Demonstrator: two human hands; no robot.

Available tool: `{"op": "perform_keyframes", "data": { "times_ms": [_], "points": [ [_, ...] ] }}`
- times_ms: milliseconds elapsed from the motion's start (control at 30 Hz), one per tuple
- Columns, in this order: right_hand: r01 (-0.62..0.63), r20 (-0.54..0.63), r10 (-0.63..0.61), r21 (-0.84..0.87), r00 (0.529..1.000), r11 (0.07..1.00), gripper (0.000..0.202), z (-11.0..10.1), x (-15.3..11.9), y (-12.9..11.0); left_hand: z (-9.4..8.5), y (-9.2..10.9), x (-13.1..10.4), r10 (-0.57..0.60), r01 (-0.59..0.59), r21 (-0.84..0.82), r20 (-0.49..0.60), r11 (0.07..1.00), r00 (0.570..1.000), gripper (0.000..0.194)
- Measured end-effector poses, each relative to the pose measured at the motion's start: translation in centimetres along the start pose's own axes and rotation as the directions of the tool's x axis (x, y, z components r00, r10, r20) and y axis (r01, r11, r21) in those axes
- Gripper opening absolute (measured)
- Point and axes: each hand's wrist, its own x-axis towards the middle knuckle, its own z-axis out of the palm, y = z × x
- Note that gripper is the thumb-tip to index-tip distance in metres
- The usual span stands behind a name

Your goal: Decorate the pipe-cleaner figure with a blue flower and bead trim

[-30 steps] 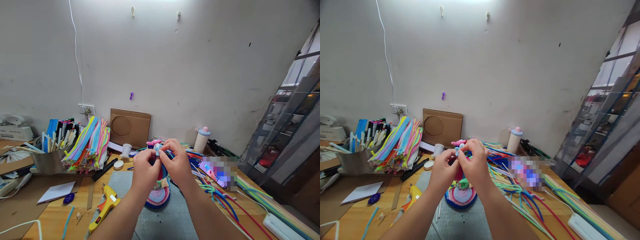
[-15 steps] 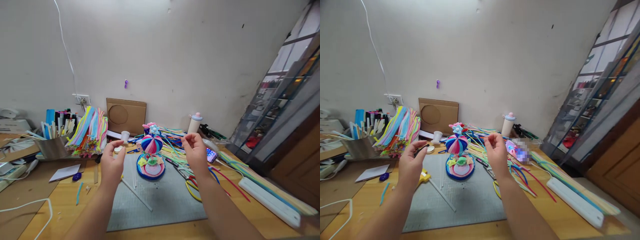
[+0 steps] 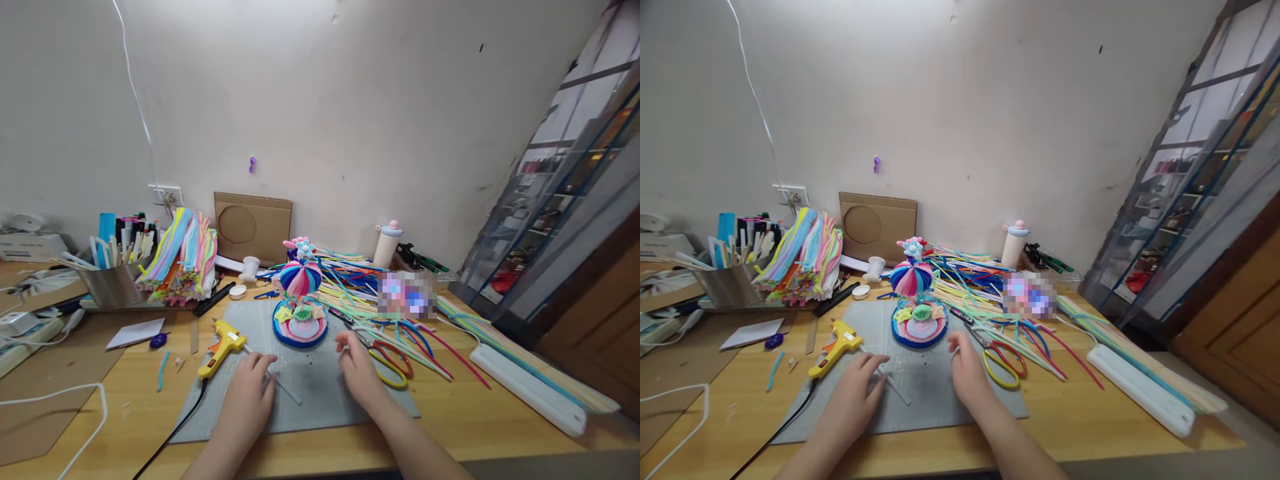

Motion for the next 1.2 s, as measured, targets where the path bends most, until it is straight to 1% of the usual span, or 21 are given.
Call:
{"op": "perform_keyframes", "data": {
  "times_ms": [33,67,133,200,267,367,467,567,700,800,867,900,967,1000,1067,1133,1200],
  "points": [
    [0.011,0.056,-0.009,-0.050,0.998,0.999,0.020,0.3,-0.1,-0.7,-0.1,0.3,0.1,-0.011,0.011,0.015,0.015,1.000,1.000,0.030],
    [0.031,0.141,-0.019,-0.084,0.990,0.996,0.021,0.7,-0.2,-1.5,-0.2,0.4,0.3,-0.024,0.023,0.031,0.020,0.999,1.000,0.030],
    [0.073,0.294,-0.031,-0.131,0.955,0.989,0.020,1.3,-0.2,-3.1,-0.9,0.2,0.8,-0.043,0.043,0.082,0.001,0.996,0.999,0.030],
    [0.139,0.392,-0.055,-0.190,0.918,0.972,0.018,2.0,0.0,-4.4,-2.0,-0.7,1.4,-0.067,0.073,0.158,-0.047,0.985,0.997,0.031],
    [0.182,0.452,-0.040,-0.274,0.891,0.944,0.014,2.8,0.3,-5.3,-3.2,-2.1,1.9,-0.107,0.128,0.244,-0.095,0.961,0.990,0.031],
    [0.194,0.490,0.032,-0.404,0.871,0.894,0.017,4.1,0.4,-5.9,-4.6,-4.6,2.3,-0.194,0.232,0.379,-0.137,0.896,0.971,0.029],
    [0.227,0.502,0.056,-0.485,0.863,0.845,0.023,5.5,0.4,-6.0,-5.1,-6.4,2.1,-0.249,0.286,0.470,-0.141,0.835,0.958,0.030],
    [0.242,0.502,0.076,-0.537,0.861,0.808,0.025,6.3,0.2,-6.0,-4.8,-7.2,1.7,-0.272,0.299,0.493,-0.128,0.817,0.954,0.032],
    [0.248,0.500,0.066,-0.534,0.863,0.808,0.016,6.3,-0.1,-5.8,-4.6,-7.2,1.5,-0.285,0.291,0.507,-0.091,0.812,0.954,0.031],
    [0.216,0.468,0.051,-0.500,0.882,0.839,0.010,6.0,-0.3,-5.3,-4.5,-6.9,1.4,-0.288,0.289,0.479,-0.078,0.829,0.955,0.027],
    [0.155,0.433,0.054,-0.433,0.900,0.888,0.010,5.9,-0.4,-5.1,-4.4,-6.5,1.0,-0.283,0.310,0.395,-0.126,0.865,0.951,0.027],
    [0.107,0.418,0.061,-0.367,0.906,0.924,0.013,5.8,-0.3,-5.0,-4.2,-6.2,0.6,-0.285,0.325,0.332,-0.164,0.885,0.944,0.028],
    [-0.019,0.418,0.084,-0.158,0.905,0.987,0.018,5.8,-0.2,-5.2,-3.8,-5.4,-0.3,-0.311,0.356,0.185,-0.236,0.916,0.921,0.029],
    [-0.085,0.428,0.090,-0.031,0.899,0.996,0.019,5.7,-0.1,-5.4,-3.5,-4.8,-0.8,-0.327,0.364,0.110,-0.260,0.925,0.909,0.030],
    [-0.178,0.440,0.080,0.186,0.895,0.966,0.015,5.5,0.1,-6.2,-2.9,-3.8,-1.8,-0.344,0.351,-0.028,-0.287,0.936,0.894,0.031],
    [-0.183,0.413,0.056,0.276,0.909,0.944,0.010,5.0,0.2,-6.9,-2.3,-2.8,-2.6,-0.351,0.323,-0.138,-0.304,0.936,0.886,0.033],
    [-0.140,0.365,0.037,0.260,0.930,0.955,0.008,4.5,0.2,-7.5,-1.8,-2.3,-3.0,-0.353,0.300,-0.206,-0.321,0.932,0.879,0.034]
  ]
}}
